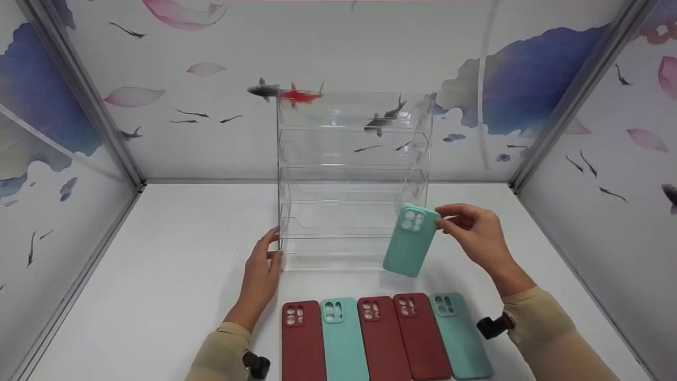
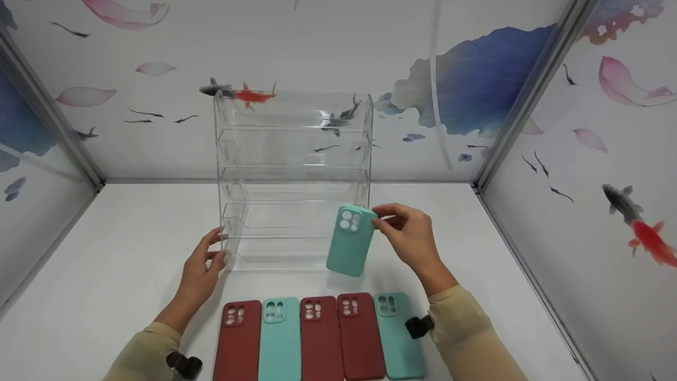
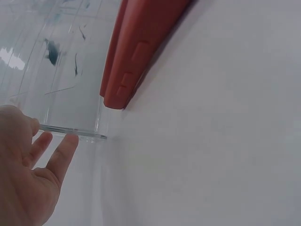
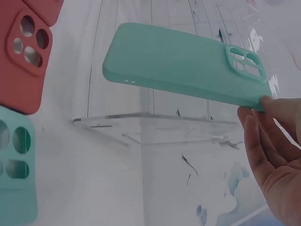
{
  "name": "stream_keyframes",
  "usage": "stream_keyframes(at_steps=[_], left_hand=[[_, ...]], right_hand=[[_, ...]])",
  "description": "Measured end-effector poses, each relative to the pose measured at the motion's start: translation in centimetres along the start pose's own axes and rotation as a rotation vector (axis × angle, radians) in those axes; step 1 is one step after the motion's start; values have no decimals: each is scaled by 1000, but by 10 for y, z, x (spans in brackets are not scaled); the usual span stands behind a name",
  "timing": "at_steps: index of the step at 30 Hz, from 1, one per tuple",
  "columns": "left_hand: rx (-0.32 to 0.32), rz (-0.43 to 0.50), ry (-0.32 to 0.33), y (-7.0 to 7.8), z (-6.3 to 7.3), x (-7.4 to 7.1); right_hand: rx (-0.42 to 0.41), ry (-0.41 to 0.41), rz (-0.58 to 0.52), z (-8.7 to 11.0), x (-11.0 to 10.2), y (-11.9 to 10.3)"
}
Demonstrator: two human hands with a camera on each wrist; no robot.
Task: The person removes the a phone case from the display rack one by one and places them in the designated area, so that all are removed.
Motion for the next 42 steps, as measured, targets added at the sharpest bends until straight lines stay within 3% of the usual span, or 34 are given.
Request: stream_keyframes(at_steps=[6,11,25,32,42], left_hand=[[26,11,-9,7,-3,6],[24,11,-22,8,-3,9],[-1,10,-34,6,2,10],[-17,-5,-38,3,2,8],[-23,-24,-20,-1,2,-1]], right_hand=[[83,-41,78,15,-42,26],[180,-130,138,34,-68,56],[355,-343,149,63,-126,105],[406,-404,135,75,-129,126],[461,-388,127,88,-105,147]])
Point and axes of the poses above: each hand's wrist, its own z-axis away from the middle knuckle, its own x-axis out of the palm, y = z × x, the point moved 5 cm from there along -z, towards the middle knuckle, and after that the axes turned 12 degrees about y, right-handed, at the moved point
